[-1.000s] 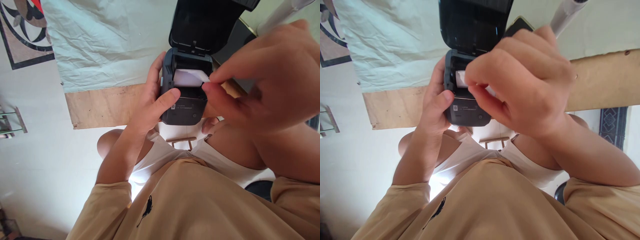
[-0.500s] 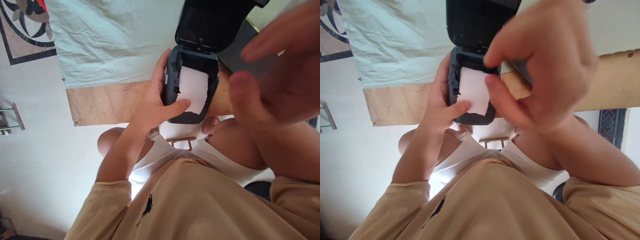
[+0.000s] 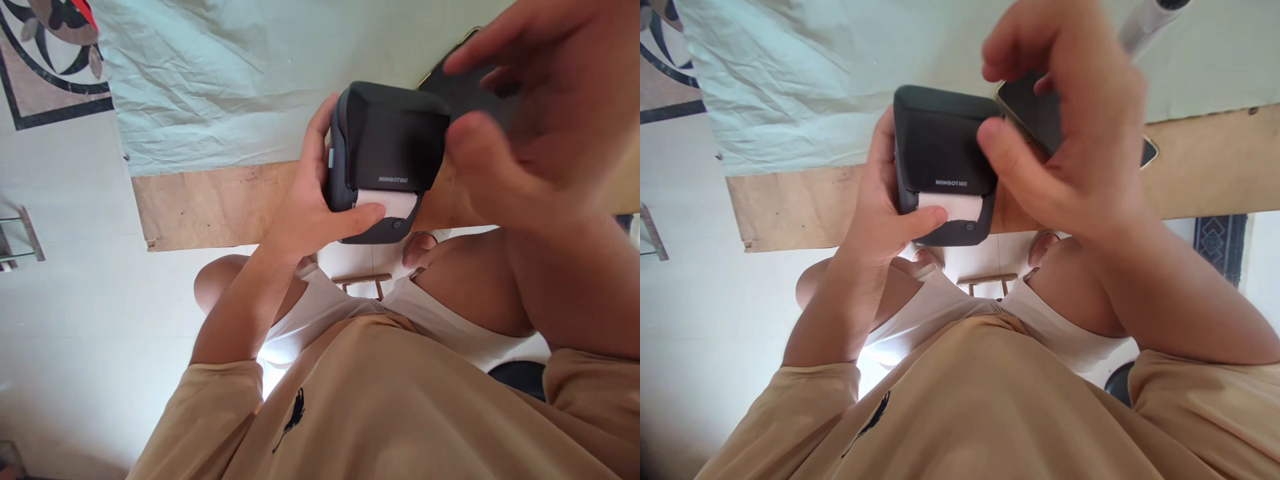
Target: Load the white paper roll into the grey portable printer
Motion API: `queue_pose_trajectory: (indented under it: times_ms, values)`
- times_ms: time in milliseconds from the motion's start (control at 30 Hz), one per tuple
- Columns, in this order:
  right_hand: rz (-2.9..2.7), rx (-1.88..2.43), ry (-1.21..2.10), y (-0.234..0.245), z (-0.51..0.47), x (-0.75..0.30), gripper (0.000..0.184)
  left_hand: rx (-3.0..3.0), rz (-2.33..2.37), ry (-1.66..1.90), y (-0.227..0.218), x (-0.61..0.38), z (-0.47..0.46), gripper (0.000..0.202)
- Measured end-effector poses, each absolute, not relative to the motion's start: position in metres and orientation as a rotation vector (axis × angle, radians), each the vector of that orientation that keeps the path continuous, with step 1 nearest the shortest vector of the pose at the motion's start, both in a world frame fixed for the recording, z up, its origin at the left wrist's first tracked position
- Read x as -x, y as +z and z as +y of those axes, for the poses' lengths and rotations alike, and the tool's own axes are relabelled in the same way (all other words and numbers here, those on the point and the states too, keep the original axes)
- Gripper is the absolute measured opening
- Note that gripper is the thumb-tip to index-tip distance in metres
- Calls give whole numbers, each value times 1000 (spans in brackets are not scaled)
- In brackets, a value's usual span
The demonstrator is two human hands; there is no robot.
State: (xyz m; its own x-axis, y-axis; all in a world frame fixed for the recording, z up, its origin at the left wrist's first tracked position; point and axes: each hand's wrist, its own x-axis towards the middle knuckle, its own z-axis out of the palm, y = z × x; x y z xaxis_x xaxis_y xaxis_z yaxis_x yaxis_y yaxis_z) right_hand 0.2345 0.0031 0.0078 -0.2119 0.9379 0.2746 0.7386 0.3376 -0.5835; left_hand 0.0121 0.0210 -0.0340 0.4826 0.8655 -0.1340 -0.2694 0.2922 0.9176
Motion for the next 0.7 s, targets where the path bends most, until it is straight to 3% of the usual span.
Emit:
queue_pose_trajectory:
  times_ms: [267,400,700]
  values:
    - [-2253,1330,481,0,4,-238,54,-821,830,861,-23,-21,17,34]
    - [-2230,1406,534,1,0,-235,53,-838,779,746,-24,-13,24,37]
    - [-2124,1416,674,-3,4,-233,56,-826,936,839,-13,-30,16,42]
